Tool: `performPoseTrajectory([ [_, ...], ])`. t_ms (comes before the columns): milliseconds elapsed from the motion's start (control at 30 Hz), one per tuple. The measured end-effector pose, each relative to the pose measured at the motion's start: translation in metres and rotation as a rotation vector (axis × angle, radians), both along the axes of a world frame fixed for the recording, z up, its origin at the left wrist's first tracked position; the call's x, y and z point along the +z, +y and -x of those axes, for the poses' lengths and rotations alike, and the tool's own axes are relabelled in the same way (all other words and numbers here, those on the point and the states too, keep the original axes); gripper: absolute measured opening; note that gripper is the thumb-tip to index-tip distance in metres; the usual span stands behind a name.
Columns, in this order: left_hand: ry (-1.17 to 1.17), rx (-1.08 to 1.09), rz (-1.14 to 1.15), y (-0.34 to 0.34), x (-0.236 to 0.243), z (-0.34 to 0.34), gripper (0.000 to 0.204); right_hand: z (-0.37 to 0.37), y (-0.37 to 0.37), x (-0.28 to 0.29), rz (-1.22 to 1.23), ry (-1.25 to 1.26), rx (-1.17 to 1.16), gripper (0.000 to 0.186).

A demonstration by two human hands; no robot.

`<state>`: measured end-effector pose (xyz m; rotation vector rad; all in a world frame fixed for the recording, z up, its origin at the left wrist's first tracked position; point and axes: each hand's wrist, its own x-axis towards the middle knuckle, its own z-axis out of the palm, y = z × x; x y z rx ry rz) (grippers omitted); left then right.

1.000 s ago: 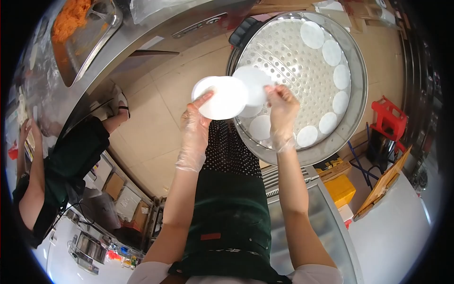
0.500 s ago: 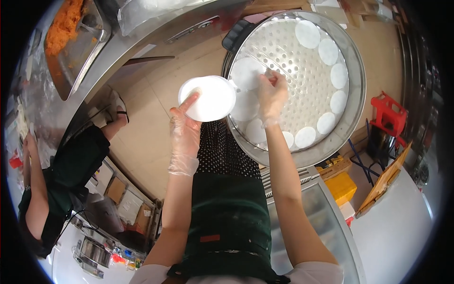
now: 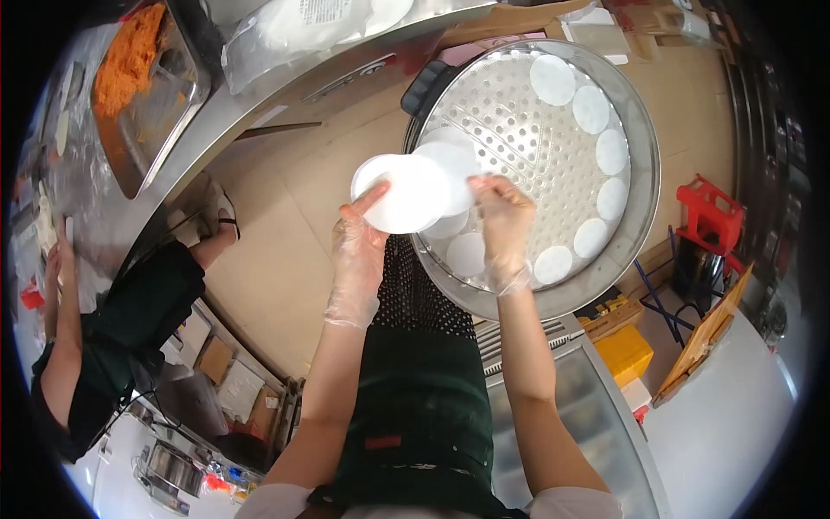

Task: Filling and shaping dough into baozi (steamed buns).

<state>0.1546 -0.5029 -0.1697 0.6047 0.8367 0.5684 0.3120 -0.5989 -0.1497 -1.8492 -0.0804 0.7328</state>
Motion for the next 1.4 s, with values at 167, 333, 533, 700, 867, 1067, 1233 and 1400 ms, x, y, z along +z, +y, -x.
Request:
performPoseTrajectory([
  [167,0.014,-0.002,0.015,0.006,0.007,0.003,0.084,-0.076,0.027,-0.04,-0.039,-0.01,-0.38,0.014],
  [333,0.028,-0.014,0.007,0.007,0.005,0.001,0.086,-0.109,0.046,-0.081,0.06,-0.127,-0.359,0.021],
  [533,-0.058,-0.074,0.033,0.002,0.009,-0.016,0.085,-0.109,0.05,-0.078,0.187,-0.206,-0.356,0.022],
  [700,-0.162,-0.11,0.051,-0.014,0.005,-0.039,0.077,-0.075,0.01,0.004,0.058,0.056,-0.219,0.019],
  [867,-0.181,-0.188,0.083,-0.029,0.002,-0.071,0.059,-0.048,-0.042,0.035,0.11,0.177,-0.025,0.015],
  [1067,-0.066,-0.179,0.105,-0.043,-0.014,-0.091,0.055,-0.048,-0.062,-0.001,0.14,0.024,-0.168,0.007],
  [1233,-0.031,-0.122,0.097,-0.039,-0.025,-0.095,0.061,-0.098,-0.062,-0.037,0.156,0.021,-0.406,0.011],
  [1400,-0.029,-0.134,0.122,-0.05,-0.025,-0.098,0.069,-0.128,-0.057,-0.084,0.167,-0.15,-0.441,0.014],
])
